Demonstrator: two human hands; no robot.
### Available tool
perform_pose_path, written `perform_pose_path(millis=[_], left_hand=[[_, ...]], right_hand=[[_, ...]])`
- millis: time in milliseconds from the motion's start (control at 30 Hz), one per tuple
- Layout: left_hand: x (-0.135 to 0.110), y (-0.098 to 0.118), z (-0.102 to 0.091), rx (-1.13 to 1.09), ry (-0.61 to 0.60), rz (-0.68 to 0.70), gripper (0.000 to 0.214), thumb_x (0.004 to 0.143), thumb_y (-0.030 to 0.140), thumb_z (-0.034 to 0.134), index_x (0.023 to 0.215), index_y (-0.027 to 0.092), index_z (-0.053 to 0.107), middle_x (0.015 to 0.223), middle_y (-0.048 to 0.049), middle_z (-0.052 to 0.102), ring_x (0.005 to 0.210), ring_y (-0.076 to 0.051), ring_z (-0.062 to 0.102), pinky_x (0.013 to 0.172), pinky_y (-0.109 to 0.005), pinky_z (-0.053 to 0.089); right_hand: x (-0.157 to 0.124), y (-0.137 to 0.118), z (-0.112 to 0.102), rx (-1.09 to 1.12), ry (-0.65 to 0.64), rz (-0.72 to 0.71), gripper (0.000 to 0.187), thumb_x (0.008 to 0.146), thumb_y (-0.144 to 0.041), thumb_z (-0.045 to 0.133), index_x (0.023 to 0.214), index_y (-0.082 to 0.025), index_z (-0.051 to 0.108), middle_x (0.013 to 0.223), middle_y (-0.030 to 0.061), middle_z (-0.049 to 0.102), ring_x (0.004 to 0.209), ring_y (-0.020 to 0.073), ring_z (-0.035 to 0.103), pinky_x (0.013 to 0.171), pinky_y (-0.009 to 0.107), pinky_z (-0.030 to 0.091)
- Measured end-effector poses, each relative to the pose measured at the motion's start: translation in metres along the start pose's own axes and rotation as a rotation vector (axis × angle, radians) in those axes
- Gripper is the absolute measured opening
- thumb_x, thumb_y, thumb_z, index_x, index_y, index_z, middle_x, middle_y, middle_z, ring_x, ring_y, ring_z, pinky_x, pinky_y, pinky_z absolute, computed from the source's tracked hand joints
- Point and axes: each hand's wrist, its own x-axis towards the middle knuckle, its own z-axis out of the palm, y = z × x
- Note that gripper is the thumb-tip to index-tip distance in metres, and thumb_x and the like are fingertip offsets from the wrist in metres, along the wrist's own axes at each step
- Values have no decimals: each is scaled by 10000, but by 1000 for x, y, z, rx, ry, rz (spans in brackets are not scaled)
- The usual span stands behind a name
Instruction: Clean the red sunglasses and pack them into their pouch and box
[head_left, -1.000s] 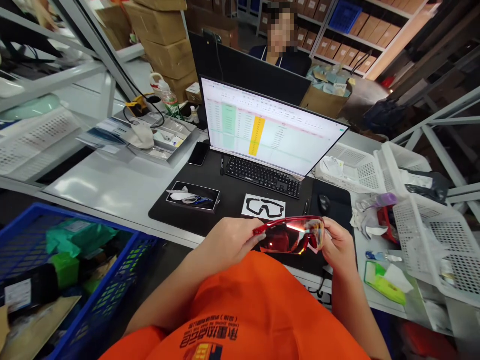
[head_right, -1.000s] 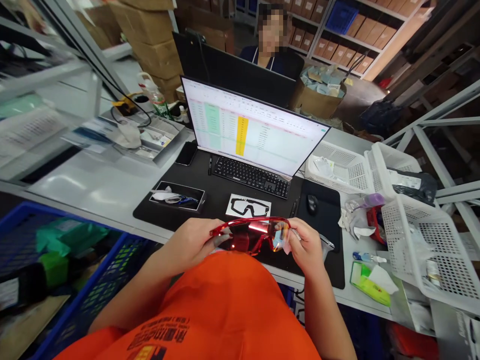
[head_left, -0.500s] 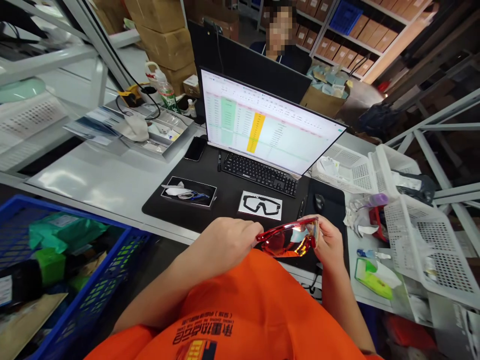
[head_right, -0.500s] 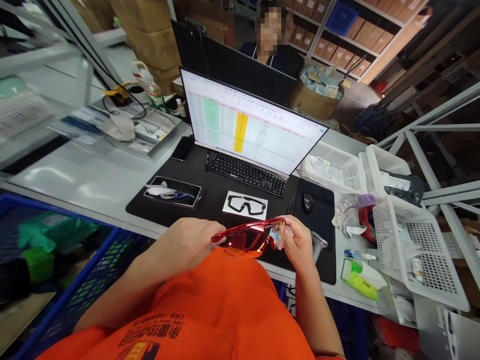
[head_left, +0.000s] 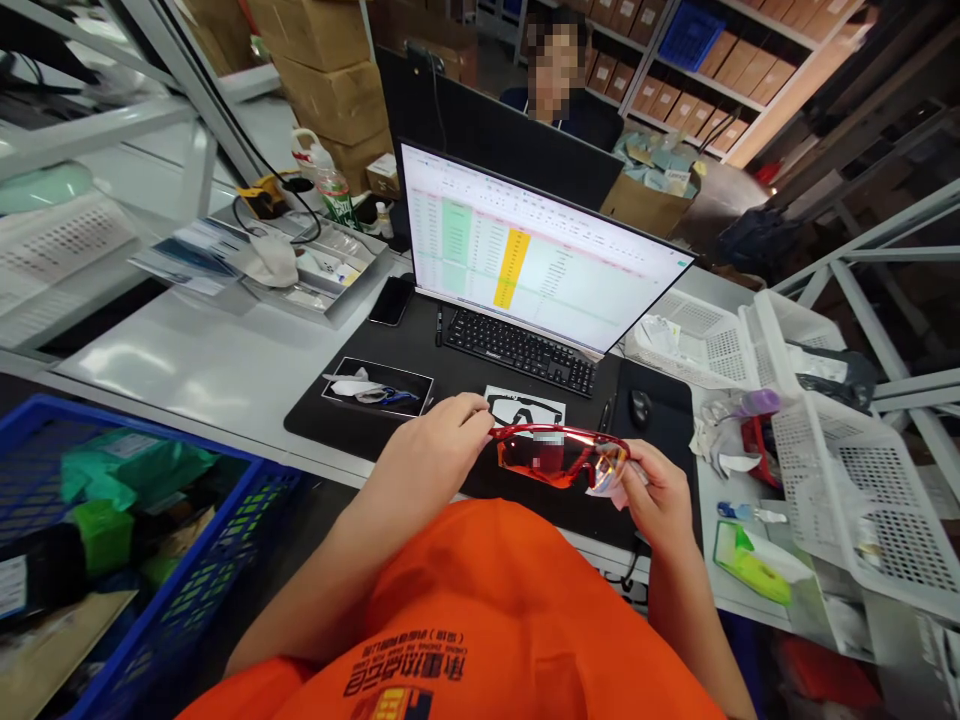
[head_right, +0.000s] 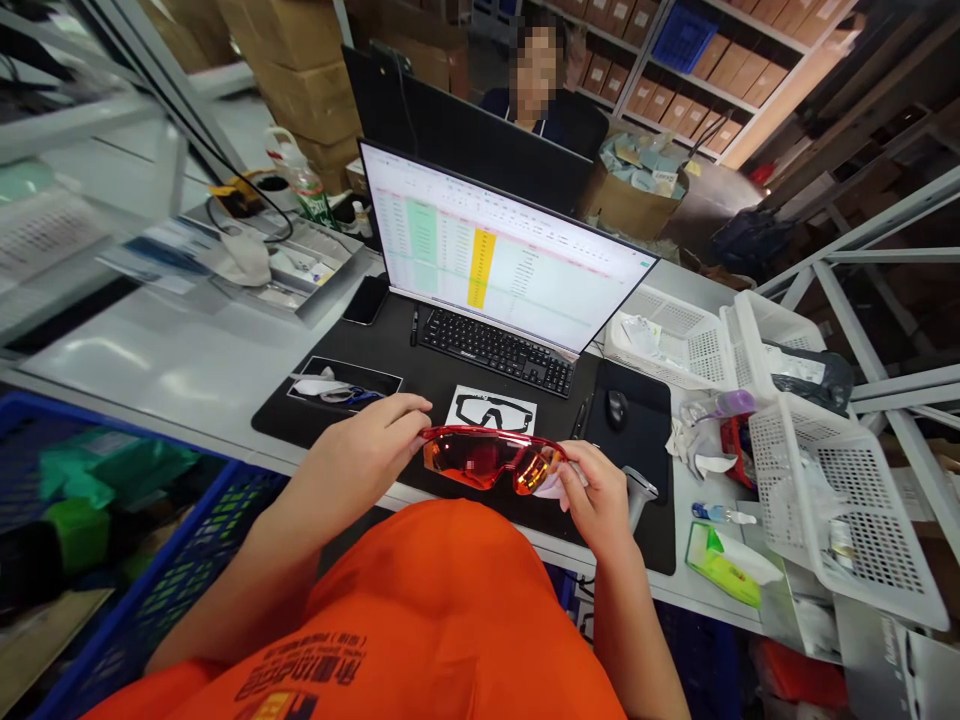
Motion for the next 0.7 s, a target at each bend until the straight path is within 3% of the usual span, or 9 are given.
perform_pose_path(millis=[300, 700], left_hand=[[-2, -1, 1, -100, 91, 67, 170, 1003, 168, 435, 1059, 186, 594, 1172, -72, 684, 1016, -195, 657, 736, -285, 527], [-3, -1, 0, -129, 119, 90, 156, 981, 136, 470, 1065, 166, 598, 1149, -78, 689, 1012, -211, 665, 763, -301, 554]], right_hand=[[-1, 3, 2, 65, 4, 43, 173, 947, -314, 544, 941, -244, 702, 934, 48, 670, 463, 104, 549, 358, 243, 441], [-2, 5, 3, 34, -11, 20, 179, 962, -274, 521, 985, -246, 697, 937, 35, 675, 436, 83, 539, 398, 245, 449]])
